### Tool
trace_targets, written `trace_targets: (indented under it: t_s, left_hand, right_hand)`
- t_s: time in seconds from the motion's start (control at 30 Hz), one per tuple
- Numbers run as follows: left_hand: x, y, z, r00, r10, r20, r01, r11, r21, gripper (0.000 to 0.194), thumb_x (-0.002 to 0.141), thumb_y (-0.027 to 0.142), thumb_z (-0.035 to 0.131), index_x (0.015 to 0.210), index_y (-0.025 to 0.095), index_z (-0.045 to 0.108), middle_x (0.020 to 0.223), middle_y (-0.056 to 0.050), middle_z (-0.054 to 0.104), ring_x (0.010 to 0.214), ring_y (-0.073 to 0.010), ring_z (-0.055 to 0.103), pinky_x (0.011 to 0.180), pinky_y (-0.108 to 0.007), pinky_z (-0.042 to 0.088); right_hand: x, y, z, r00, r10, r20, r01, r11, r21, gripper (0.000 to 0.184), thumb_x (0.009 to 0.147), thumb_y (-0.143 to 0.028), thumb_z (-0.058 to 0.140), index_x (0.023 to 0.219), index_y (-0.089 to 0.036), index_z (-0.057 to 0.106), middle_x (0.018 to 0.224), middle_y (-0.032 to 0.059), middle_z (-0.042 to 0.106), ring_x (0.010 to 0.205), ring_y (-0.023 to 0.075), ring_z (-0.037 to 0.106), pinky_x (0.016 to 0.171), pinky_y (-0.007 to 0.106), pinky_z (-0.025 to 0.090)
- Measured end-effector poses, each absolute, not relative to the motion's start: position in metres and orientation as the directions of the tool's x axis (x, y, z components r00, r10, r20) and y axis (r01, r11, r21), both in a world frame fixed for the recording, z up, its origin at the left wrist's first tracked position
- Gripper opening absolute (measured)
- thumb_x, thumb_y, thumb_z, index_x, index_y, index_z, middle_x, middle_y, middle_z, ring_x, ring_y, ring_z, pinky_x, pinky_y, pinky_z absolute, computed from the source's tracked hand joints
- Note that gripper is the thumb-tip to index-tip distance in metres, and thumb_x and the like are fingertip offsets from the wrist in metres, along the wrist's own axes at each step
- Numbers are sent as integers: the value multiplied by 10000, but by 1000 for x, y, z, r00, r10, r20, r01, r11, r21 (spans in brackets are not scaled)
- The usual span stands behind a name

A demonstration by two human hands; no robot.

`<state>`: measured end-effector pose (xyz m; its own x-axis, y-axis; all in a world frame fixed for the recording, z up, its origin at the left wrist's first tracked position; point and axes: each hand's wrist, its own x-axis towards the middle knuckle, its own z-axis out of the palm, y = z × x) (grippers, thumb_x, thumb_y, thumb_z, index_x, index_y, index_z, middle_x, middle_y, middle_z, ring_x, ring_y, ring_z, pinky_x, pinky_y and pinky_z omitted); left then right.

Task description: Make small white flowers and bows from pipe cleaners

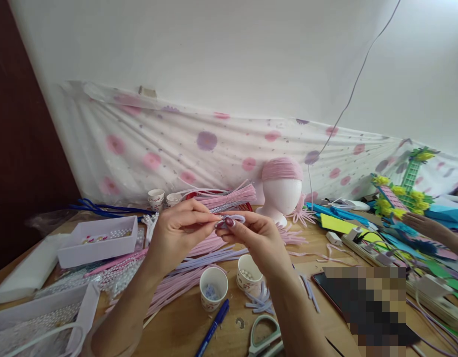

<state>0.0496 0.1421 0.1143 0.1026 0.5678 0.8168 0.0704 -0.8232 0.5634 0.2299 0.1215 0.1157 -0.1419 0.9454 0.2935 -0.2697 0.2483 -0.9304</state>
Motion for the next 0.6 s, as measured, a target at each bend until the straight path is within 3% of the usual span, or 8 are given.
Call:
trace_targets:
  t_s: [0.13, 0.27, 0.47, 0.6]
  left_hand:
    - [49, 145, 113, 133, 715, 686, -61, -685, 726, 39, 797, 203, 786, 794, 215, 823, 780, -29, 754, 736, -164, 692, 646, -235, 577]
    - [51, 147, 113, 242, 848, 472, -199, -433, 879, 222, 783, 384, 837, 730, 183, 759, 701, -9, 698, 644, -145, 668, 619, -241, 587]
    - [58, 150, 111, 329, 817, 473, -433, -315, 844, 320, 722, 458, 891, 689, 176, 745, 847, -12, 629, 652, -105, 607, 547, -202, 561]
    - [61, 152, 108, 446, 837, 316, -492, -65, 868, 379, 628, 478, 944, 651, 161, 738, 864, -24, 602, 635, -105, 581, 529, -227, 547]
  right_hand:
    - [228, 124, 114, -103, 945, 311, -264, 276, -924, 295, 702, -441, 907, 863, -202, 839, 747, 48, 811, 673, 194, 779, 700, 322, 677]
    - [227, 123, 116, -101, 937, 334, -228, 305, -925, 314, 716, -480, 890, 839, -198, 828, 701, 46, 795, 621, 194, 766, 672, 332, 675]
    - [228, 120, 117, -121, 923, 366, -260, 326, -909, 281, 732, -454, 889, 828, -201, 814, 705, 37, 795, 581, 190, 758, 618, 312, 668]
    - [234, 120, 117, -163, 918, 361, -250, 316, -915, 265, 751, -429, 885, 852, -194, 816, 731, 47, 803, 590, 198, 763, 649, 342, 680]
